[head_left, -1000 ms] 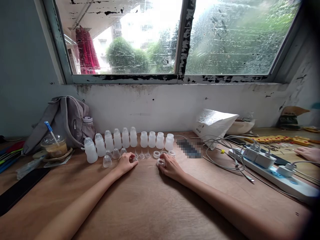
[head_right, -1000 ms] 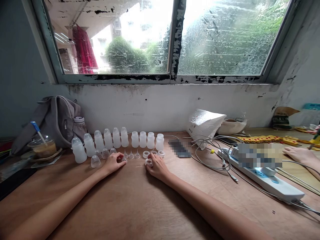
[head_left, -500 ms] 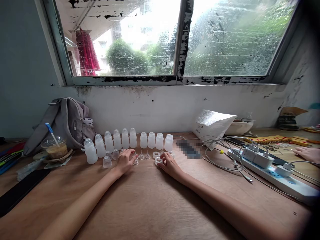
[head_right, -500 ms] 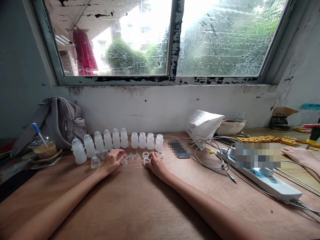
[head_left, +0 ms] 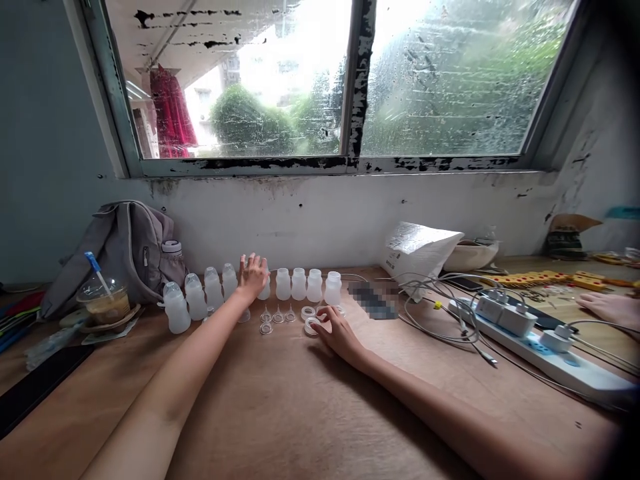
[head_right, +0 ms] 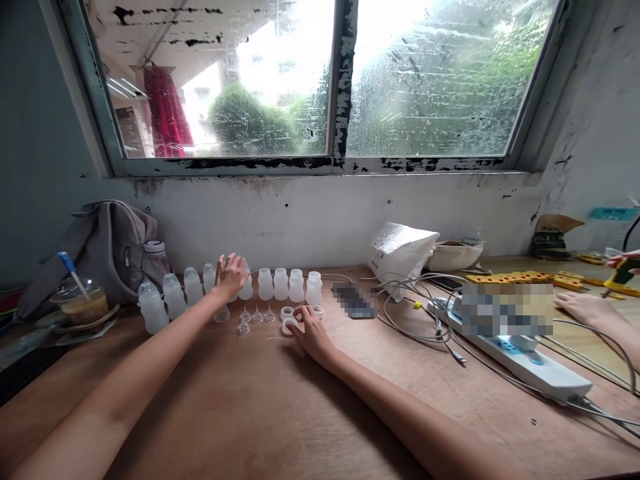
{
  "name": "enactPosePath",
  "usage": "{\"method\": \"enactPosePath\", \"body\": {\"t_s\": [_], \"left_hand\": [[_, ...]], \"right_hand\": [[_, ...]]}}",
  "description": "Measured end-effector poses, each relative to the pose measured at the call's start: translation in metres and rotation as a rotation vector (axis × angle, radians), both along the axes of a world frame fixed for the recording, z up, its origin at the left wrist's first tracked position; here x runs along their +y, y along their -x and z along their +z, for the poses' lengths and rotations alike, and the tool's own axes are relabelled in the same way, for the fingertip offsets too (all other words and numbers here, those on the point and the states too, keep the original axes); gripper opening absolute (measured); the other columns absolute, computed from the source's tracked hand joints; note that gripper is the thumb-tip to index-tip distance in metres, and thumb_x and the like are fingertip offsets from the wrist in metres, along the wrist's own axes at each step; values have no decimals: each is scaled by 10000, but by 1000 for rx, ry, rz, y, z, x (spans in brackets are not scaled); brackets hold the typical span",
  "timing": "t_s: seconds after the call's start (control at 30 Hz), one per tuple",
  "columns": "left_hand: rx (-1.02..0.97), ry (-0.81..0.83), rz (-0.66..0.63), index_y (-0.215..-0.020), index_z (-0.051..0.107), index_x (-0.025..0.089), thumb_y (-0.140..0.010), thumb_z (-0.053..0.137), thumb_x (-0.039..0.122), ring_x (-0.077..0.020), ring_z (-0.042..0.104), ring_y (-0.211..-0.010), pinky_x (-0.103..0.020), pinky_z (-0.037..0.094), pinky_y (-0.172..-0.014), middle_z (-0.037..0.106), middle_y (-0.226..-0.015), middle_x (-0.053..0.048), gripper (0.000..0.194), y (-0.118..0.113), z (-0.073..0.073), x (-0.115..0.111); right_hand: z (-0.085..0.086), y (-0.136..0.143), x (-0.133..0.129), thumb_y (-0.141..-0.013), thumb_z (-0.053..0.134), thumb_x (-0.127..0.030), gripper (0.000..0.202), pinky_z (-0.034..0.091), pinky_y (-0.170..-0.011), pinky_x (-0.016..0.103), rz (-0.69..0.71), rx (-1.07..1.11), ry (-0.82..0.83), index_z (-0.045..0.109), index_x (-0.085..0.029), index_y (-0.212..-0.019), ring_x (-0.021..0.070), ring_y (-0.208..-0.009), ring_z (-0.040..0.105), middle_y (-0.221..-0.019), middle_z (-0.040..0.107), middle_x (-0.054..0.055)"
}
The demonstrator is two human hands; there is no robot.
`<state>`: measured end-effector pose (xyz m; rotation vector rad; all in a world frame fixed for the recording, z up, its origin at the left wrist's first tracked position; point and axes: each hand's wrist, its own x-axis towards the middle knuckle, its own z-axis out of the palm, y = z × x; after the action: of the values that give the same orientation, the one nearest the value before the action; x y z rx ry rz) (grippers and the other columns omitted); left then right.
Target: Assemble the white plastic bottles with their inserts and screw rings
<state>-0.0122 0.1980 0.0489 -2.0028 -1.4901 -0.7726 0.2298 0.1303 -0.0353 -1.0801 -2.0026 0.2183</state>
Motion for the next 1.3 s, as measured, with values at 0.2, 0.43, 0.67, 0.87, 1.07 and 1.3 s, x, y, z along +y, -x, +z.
{"method": "enactPosePath", "body": {"t_s": [0.2, 0.43, 0.67, 0.87, 1.07, 1.3], "left_hand": [[-25, -12, -40, -1092, 491, 171, -836, 404, 247, -271, 484, -981, -405, 308, -867, 556, -1010, -121, 280, 1, 3, -35], [-540, 23, -383, -1095, 448, 241, -849, 408, 353, -166, 519, -924, -290, 424, -808, 475, -1117, -52, 273, 4, 10, -119], [-897, 545, -600, -1015, 429, 201, -780, 527, 354, -165, 582, -893, -280, 466, -788, 569, -1067, -70, 297, -6, -47, -171], [-522, 492, -544, -1033, 449, 206, -737, 569, 305, -179, 577, -818, -278, 465, -730, 588, -942, -58, 334, 0, -63, -172], [-302, 417, -505, -1073, 412, 171, -833, 399, 298, -182, 555, -719, -271, 427, -640, 576, -837, -76, 272, 4, -55, -175], [-659, 625, -442, -794, 459, 185, -862, 300, 403, -118, 432, -525, -216, 329, -518, 457, -586, 22, 278, -4, -48, -176]], "right_hand": [[4, 2, -4, -786, 507, -333, 223, 452, -741, 373, -5, 87, -46, 458, -189, -950, 197, -821, 555, -947, 544, 76], [28, 14, -37, -794, 480, -447, 458, 495, -738, 370, 256, 597, 400, 300, -240, -1161, 170, -809, 590, -1041, 508, 78], [42, 18, -66, -752, 527, -469, 405, 527, -637, 327, 478, 661, 828, 437, -244, -1076, 146, -696, 606, -931, 537, 36], [37, 19, -66, -711, 580, -456, 330, 442, -414, 204, 394, 621, 826, 491, -208, -909, 88, -514, 530, -751, 529, -11], [39, 24, -75, -753, 526, -479, 318, 365, -373, 170, 397, 642, 941, 442, -204, -889, 60, -452, 477, -721, 523, -22], [45, 24, -79, -764, 537, -447, 282, 424, -486, 220, 479, 616, 843, 442, -217, -897, 76, -538, 483, -756, 502, -19]]}}
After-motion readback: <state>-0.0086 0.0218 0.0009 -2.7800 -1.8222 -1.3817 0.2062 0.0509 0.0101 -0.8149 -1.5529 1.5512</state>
